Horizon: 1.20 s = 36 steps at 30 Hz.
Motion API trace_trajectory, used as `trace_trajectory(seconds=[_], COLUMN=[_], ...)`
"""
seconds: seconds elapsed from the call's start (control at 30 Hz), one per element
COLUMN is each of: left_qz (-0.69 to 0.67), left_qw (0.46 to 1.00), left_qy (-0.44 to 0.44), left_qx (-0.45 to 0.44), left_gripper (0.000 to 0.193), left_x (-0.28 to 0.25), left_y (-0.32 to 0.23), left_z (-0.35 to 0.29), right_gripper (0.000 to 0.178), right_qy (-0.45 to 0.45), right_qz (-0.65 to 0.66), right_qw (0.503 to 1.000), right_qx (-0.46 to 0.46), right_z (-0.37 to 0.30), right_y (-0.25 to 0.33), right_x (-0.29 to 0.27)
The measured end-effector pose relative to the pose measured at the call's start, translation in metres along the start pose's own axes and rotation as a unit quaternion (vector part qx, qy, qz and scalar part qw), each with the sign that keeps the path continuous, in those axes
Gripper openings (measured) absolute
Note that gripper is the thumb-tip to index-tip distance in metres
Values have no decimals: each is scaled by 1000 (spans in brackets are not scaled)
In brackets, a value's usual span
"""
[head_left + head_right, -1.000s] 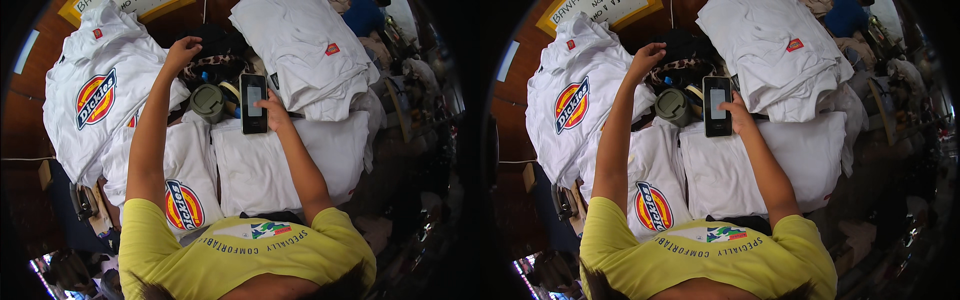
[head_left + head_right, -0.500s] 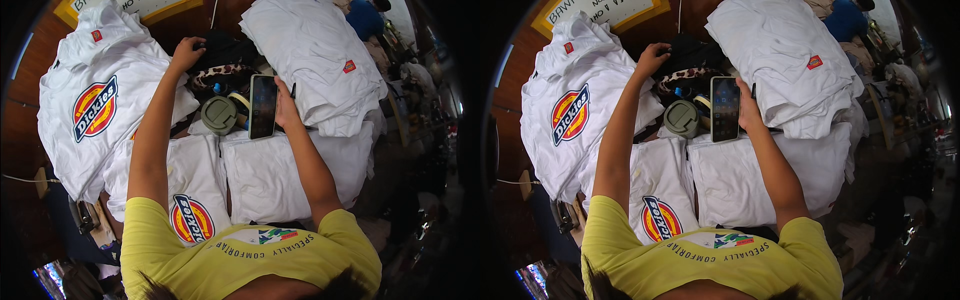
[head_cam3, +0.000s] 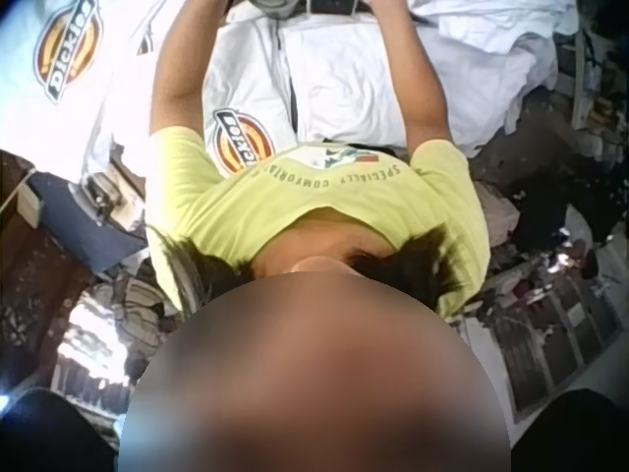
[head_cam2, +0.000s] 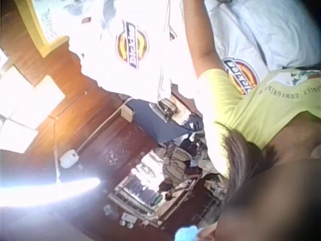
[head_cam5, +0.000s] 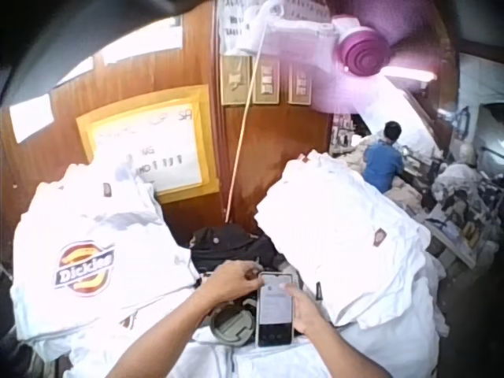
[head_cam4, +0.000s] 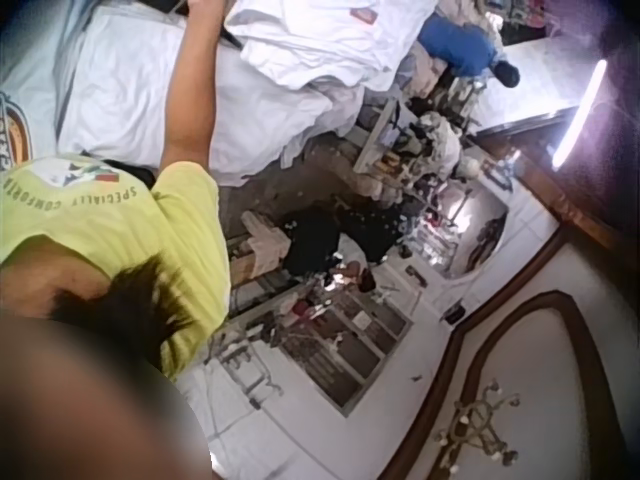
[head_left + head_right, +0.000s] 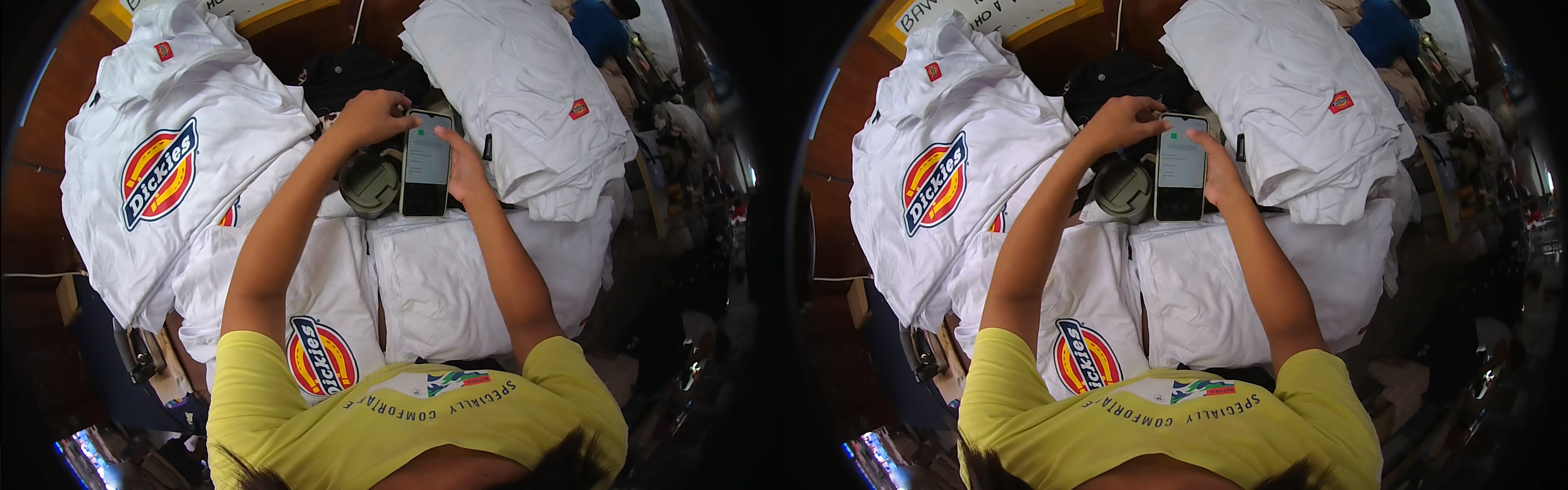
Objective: The person folds several white shirts by laying them flat on a table, aligning the sleeves, and folding the sides toward the center.
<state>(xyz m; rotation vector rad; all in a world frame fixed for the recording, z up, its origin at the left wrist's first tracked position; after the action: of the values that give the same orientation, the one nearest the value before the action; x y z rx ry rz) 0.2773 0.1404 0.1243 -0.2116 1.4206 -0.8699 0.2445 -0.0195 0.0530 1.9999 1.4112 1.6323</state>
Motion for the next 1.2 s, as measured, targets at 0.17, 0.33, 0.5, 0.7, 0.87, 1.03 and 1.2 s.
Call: trace_trajectory(seconds=[0.17,0.33,0.5,0.7,0.87,1.03,1.2], left_qz=[56,55,-206,-365,-427,-489,-451], left_qw=[998,998,972,914,879,844,856], left_qy=[-22,-19,-1,-74,-160,-185,-220], left_qx=[-27,-30,-113,-160,-138,-118,-122], left_gripper=[44,43,30,23,22,21,27], left_x=[8,11,14,-8,-32,-54,-73], left_y=[-10,-9,7,32,37,54,60], left_z=[-1,0,11,22,27,31,32], right_gripper=[31,31,34,65,93,87,84], right_qy=[6,6,26,-63,-167,-210,-190], right_qz=[-36,-3,-12,-310,-593,-659,-643], right_qw=[999,1000,998,932,722,616,615], right_qx=[-22,-16,-57,-178,-314,-378,-414], right_z=[1,-2,9,11,13,41,65], right_y=[1,3,11,34,48,59,60], right_x=[4,6,5,25,59,80,99])
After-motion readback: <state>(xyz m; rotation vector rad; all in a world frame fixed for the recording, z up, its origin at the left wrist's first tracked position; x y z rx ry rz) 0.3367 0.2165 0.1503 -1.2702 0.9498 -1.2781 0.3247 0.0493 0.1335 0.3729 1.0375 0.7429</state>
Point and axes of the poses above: each hand's wrist, its own z-axis towards the middle knuckle, its own x-axis out of the palm, y = z × x, the point moved 4 cm from there along z, towards the middle knuckle, and after that the axes turned 4 degrees about x, right-handed, at the moved point
